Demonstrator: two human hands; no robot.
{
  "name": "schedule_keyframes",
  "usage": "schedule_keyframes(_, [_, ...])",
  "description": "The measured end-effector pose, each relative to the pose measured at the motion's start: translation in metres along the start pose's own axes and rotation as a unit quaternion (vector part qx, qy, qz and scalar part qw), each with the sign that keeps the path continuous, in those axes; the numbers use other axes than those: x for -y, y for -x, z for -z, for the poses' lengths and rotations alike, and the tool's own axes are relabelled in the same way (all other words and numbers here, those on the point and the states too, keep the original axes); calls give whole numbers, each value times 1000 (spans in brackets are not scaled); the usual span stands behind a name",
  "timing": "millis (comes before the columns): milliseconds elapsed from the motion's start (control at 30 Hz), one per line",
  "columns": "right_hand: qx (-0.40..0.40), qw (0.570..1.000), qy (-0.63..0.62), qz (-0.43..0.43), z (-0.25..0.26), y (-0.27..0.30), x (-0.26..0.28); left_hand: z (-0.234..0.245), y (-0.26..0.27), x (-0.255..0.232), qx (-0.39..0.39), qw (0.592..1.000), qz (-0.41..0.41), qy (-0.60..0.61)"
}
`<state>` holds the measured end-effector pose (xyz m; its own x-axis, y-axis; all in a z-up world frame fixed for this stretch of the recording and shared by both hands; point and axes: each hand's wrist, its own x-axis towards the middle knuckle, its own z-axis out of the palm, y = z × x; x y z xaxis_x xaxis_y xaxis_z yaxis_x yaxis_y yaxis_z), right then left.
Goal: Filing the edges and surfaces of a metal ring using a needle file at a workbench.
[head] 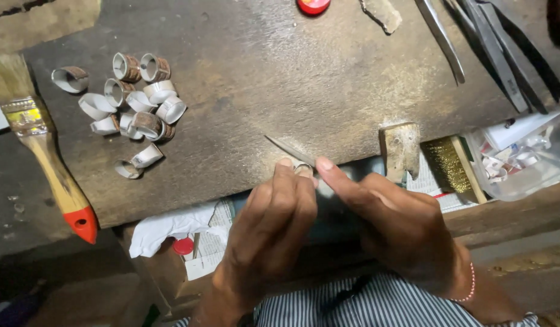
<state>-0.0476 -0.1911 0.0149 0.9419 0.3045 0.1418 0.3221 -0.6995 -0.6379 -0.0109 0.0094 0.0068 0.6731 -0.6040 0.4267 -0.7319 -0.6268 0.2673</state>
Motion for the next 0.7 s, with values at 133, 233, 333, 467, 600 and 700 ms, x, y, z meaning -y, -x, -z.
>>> schedule_keyframes(133, [-9,999,41,19,-2,24,-7,-2,-2,2,-32,999,-2,-16])
schedule_keyframes(233, [5,995,91,42,-5,23,-10,-1,-2,3,-3,999,-4,-34])
schedule_keyframes(333, [27,991,122,40,-6,3,-4,3,-1,3,-14,1000,-12,-10])
schedule_keyframes(467, [12,998,47,29,-6,-3,-1,-5,7,1,-19,1000,9,17])
schedule_keyframes(600, [11,999,27,25,-10,-2,-3,-4,6,-1,-71,997,13,-18])
schedule_keyframes(700, [8,999,18,27,-9,-5,-2,-10,11,1,-80,997,3,-17])
